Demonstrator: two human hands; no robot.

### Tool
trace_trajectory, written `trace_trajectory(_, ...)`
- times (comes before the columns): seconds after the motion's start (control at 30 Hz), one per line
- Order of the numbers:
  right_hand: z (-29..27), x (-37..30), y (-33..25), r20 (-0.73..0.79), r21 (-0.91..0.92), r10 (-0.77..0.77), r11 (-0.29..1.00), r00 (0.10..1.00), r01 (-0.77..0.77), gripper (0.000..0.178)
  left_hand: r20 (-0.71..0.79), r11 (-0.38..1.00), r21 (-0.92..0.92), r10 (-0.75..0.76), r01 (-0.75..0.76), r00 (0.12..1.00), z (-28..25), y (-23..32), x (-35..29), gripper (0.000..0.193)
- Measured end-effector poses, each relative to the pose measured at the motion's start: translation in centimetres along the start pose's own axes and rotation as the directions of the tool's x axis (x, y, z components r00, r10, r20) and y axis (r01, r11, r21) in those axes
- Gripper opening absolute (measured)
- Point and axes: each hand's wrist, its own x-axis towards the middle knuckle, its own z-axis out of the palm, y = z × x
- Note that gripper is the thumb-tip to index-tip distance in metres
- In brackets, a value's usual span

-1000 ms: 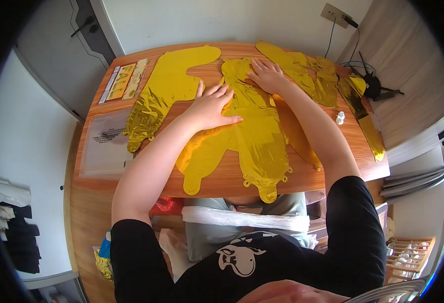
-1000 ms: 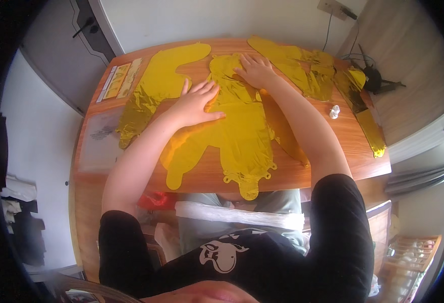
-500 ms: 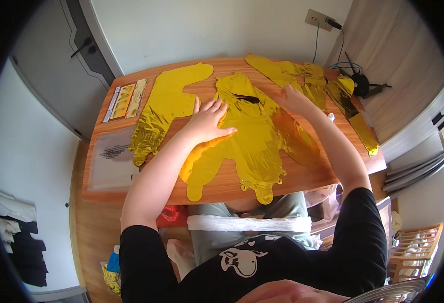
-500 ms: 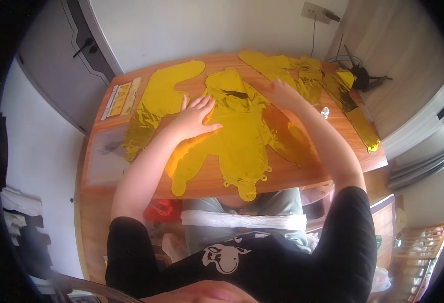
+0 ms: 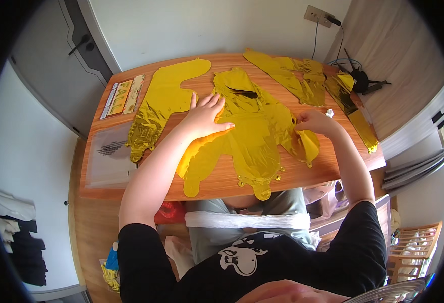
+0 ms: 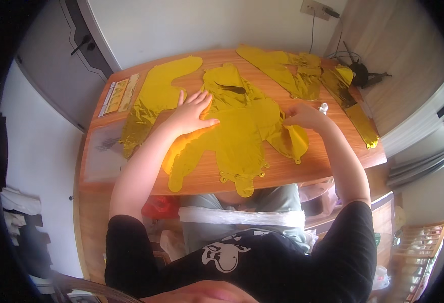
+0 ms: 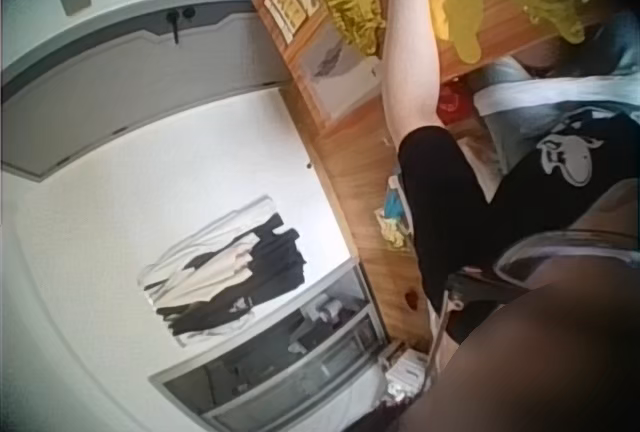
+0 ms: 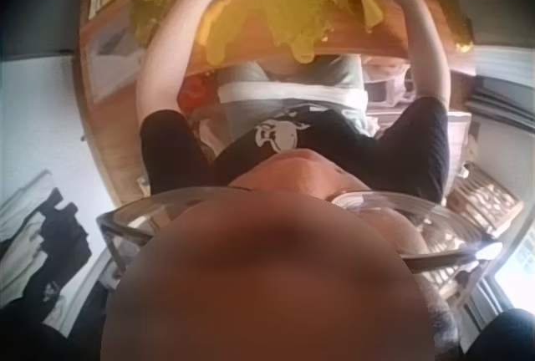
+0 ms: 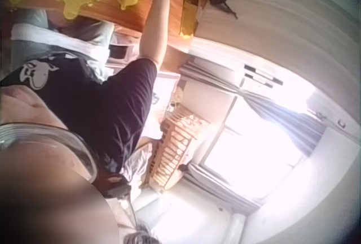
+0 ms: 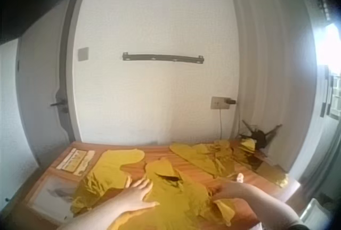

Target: Folding gold-colored foil balloons at a wooden desk.

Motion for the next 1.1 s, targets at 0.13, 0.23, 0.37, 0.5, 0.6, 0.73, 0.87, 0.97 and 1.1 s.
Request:
trace_trajectory(0.13, -0.1, 0.2, -0.7, -0.056, 0.390, 0.015, 0.921, 0.998, 0.008, 0.027, -0.001, 1.000, -0.012, -0.006, 0.006, 1.000, -0.2, 0.2, -0.1, 0.106)
trace_trajectory(0.23, 0.0, -0.7, -3.4, 0.047, 0.692, -0.223, 0.711, 0.974, 0.129, 0.036, -0.005, 1.000, -0.022, -0.017, 0.017, 1.000, -0.4, 0.3, -0.1, 0.106)
trace_trajectory(0.37, 1.8, -0.2, -5.9, 0.073, 0.635, -0.437, 0.713, 0.896, 0.296, 0.056, -0.046, 0.999, -0.048, 0.000, -0.002, 0.999, -0.5, 0.6, -0.4, 0.105)
trace_trajectory(0.5, 3.0, -0.3, -8.8, 0.172, 0.468, -0.517, 0.792, 0.839, 0.392, 0.058, -0.043, 0.999, -0.037, -0.002, 0.000, 0.999, 0.0, 0.1, -0.5, 0.104)
trace_trajectory(0.6, 2.6, 0.5, -8.2, 0.158, 0.321, -0.444, 0.868, 0.882, 0.380, 0.052, -0.049, 1.000, -0.028, 0.006, -0.008, 0.999, 0.0, 0.2, 0.1, 0.103)
trace_trajectory(0.73, 2.0, 0.9, -9.9, -0.144, 0.031, -0.313, 0.947, 0.939, 0.320, 0.045, 0.000, 1.000, -0.003, 0.000, 0.000, 1.000, 0.4, -0.4, 0.4, 0.106)
trace_trajectory(0.87, 4.8, 3.9, -7.3, -0.437, -0.263, -0.500, 0.866, 0.748, 0.425, 0.044, -0.020, 1.000, -0.011, 0.006, -0.006, 1.000, 0.6, -0.4, 0.4, 0.106)
trace_trajectory(0.97, 4.7, 4.9, -7.7, -0.325, -0.235, -0.596, 0.803, 0.735, 0.547, 0.045, -0.031, 1.000, -0.013, 0.007, -0.007, 0.999, 0.5, -0.3, -0.1, 0.107)
trace_trajectory(1.1, 4.1, 5.4, -7.3, -0.142, -0.284, -0.627, 0.767, 0.766, 0.575, 0.051, -0.007, 1.000, -0.002, 0.000, 0.000, 1.000, -0.1, 0.6, 0.1, 0.103)
